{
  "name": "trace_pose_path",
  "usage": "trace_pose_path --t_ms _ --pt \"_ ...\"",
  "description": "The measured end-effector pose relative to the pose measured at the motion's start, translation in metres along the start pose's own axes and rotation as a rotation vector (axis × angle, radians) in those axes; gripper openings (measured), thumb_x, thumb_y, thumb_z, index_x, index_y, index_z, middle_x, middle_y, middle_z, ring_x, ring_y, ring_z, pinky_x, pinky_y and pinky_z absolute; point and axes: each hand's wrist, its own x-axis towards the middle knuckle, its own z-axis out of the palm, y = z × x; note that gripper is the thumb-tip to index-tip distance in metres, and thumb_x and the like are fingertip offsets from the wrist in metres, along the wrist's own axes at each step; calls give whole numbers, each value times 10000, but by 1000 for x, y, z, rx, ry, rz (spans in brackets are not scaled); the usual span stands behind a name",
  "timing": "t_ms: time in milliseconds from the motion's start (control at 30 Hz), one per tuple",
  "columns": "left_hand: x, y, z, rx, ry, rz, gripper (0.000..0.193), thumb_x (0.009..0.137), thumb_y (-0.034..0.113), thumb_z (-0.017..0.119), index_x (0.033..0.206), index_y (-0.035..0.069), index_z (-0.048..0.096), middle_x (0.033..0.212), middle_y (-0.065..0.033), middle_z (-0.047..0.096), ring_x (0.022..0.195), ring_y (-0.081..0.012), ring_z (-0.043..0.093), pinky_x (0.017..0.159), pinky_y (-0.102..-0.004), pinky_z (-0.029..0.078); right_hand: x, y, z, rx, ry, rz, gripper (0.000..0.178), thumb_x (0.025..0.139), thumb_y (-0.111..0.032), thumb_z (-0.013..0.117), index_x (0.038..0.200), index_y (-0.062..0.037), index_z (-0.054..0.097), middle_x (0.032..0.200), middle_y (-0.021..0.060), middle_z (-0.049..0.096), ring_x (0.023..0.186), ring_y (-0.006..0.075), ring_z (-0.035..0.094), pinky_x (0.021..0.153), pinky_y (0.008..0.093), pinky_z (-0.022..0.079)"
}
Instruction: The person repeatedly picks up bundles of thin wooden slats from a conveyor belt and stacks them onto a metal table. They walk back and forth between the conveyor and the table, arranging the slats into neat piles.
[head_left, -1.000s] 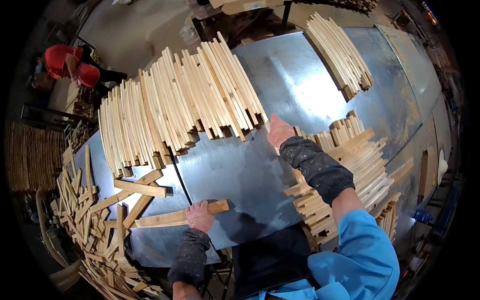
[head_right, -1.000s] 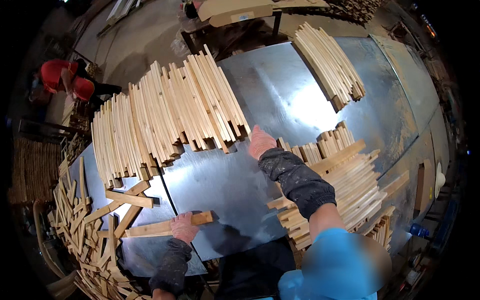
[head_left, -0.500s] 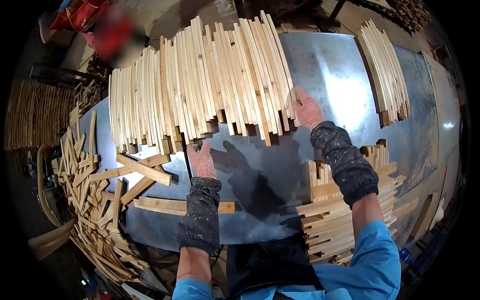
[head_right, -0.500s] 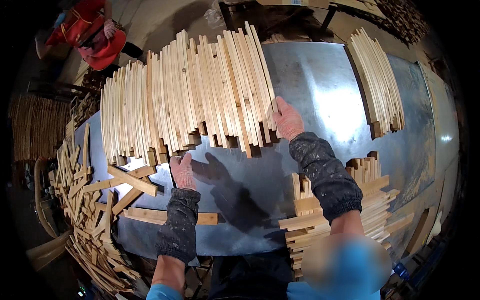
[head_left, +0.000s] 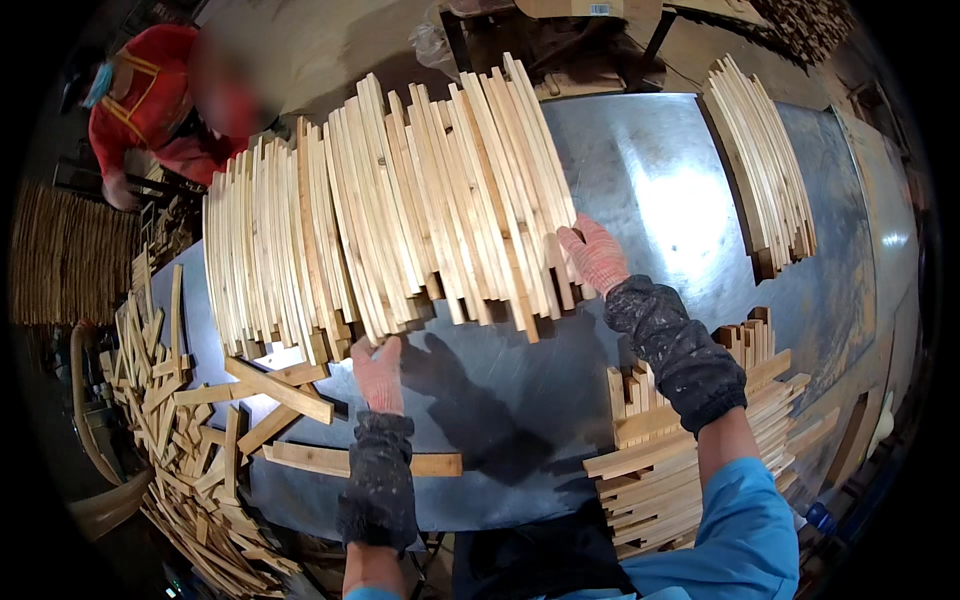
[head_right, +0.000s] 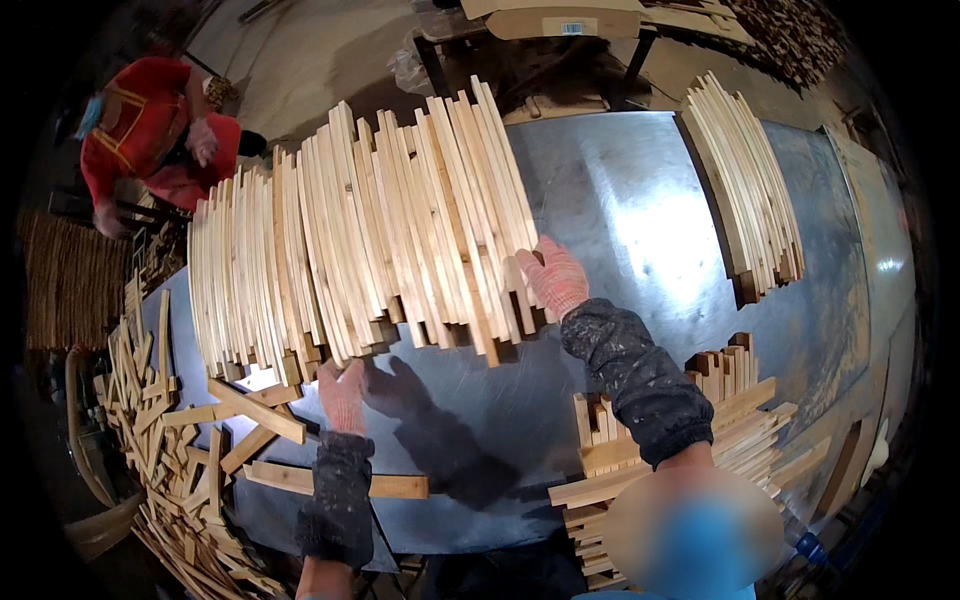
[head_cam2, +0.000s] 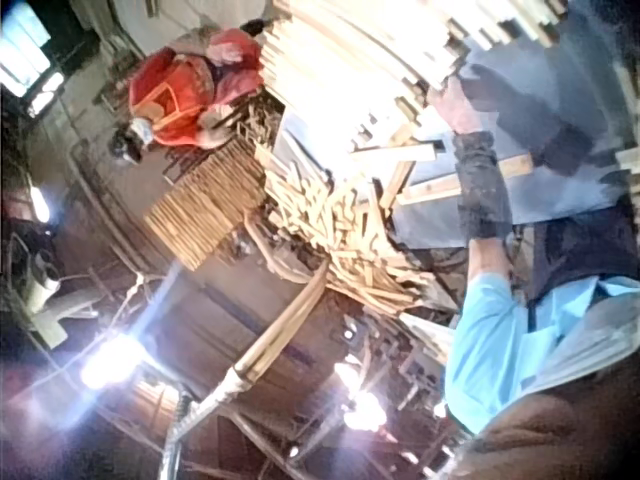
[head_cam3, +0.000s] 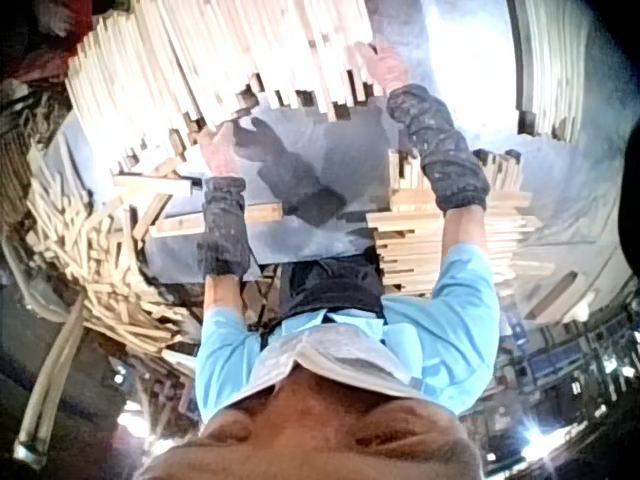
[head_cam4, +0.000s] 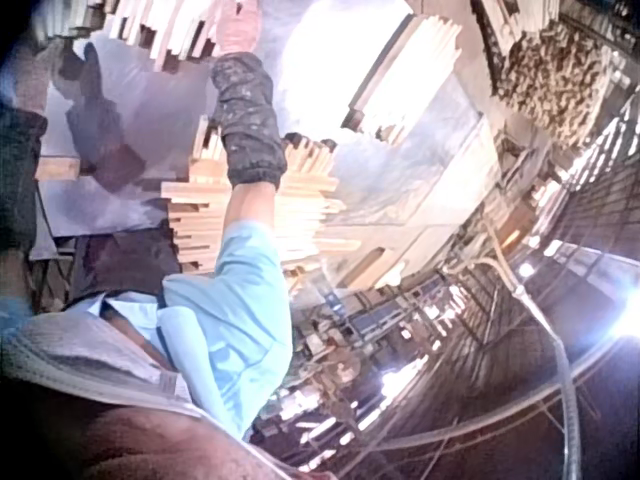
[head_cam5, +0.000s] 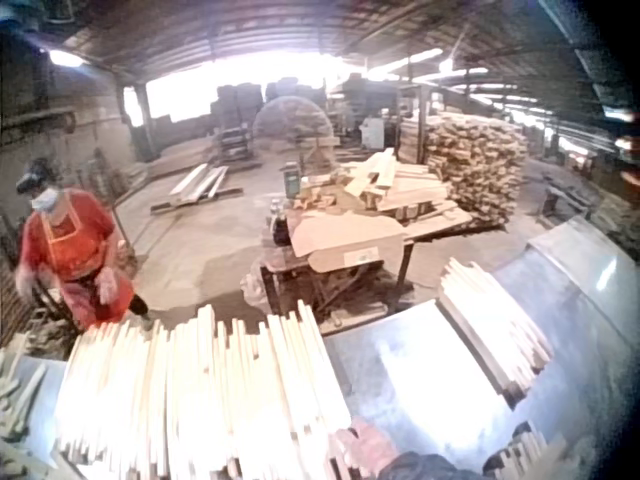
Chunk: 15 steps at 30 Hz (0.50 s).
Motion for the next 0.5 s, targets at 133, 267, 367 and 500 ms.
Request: trace_pose_path --t_ms 133,267,367,500 --pt "-13 47 11 340 -275 -69 370 959 263 753 1140 -52 687 881 -98 700 820 -208 649 753 -353 515 24 14 -30 195 -11 51 682 1021 -444 653 1492 35 533 1398 231 658 1257 397 631 1048 415 500" --pt "37 64 32 430 -243 97 693 987 435 678 1421 -89 544 1305 -277 669 1205 -354 654 1036 -400 492 58 28 -49 58 27 38 712 1027 -456 660 1524 31 508 1489 234 602 1367 355 583 1147 375 443" --pt "91 63 57 291 -123 35 887 1036 513 597 1621 -86 304 1574 -274 480 1432 -329 492 1189 -348 373 85 29 -52 150 100 -64 732 1026 -425 680 1570 10 460 1570 245 522 1470 353 490 1214 363 381" --pt "146 61 65 154 -235 -72 1002 1035 628 557 1693 2 135 1585 -288 467 1416 -386 513 1177 -370 396 115 26 -36 218 136 -197 798 1004 -375 723 1625 -14 375 1631 230 452 1525 352 417 1237 359 342"
